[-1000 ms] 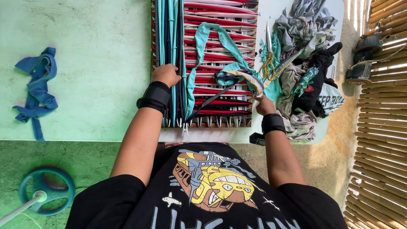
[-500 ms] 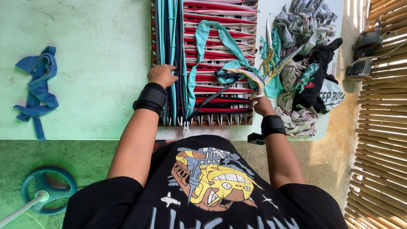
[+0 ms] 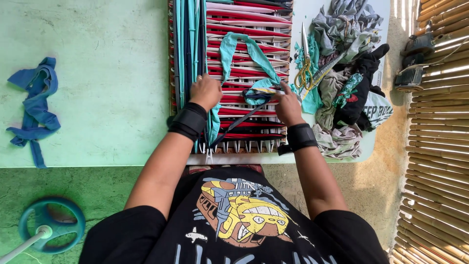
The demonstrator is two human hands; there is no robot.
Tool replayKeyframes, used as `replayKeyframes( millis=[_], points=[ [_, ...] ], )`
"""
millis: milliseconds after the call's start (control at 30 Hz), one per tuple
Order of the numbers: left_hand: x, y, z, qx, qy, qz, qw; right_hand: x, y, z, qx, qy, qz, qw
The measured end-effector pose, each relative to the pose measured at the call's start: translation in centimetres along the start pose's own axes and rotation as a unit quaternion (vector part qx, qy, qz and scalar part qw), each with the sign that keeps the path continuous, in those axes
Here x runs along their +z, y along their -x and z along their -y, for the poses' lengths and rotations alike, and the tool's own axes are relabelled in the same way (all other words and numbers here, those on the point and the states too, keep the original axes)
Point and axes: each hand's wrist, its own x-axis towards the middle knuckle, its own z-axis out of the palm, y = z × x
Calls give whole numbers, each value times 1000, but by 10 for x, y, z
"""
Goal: Manually weaving fabric strips onto a spiked frame to create a rug.
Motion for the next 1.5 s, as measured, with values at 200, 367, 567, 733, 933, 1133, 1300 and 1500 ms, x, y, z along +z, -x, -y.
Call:
replayKeyframes(
  millis=[200,367,567,733,933,1133,1300,1500],
  points=[
    [26,-26,0,-12,16,-10,1000,-30,-54,-39,57,-34,-41,997],
    [13,-53,21,42,196,-67,977,-76,-52,-16,79,-4,-117,990],
    [-62,-85,10,23,539,110,835,-5,-32,6,204,-3,142,969],
    [-128,-127,6,156,579,44,799,28,-29,18,256,-41,161,952],
    [-182,-186,21,251,499,-69,827,48,-30,-10,220,-104,114,963],
    [-234,-179,2,183,495,10,850,13,-42,33,261,-592,89,757],
    [-223,-225,15,228,281,36,932,26,-62,58,333,-646,240,643],
    [-146,-390,83,261,-80,-214,938,-42,-192,110,176,-692,254,652]
  ],
)
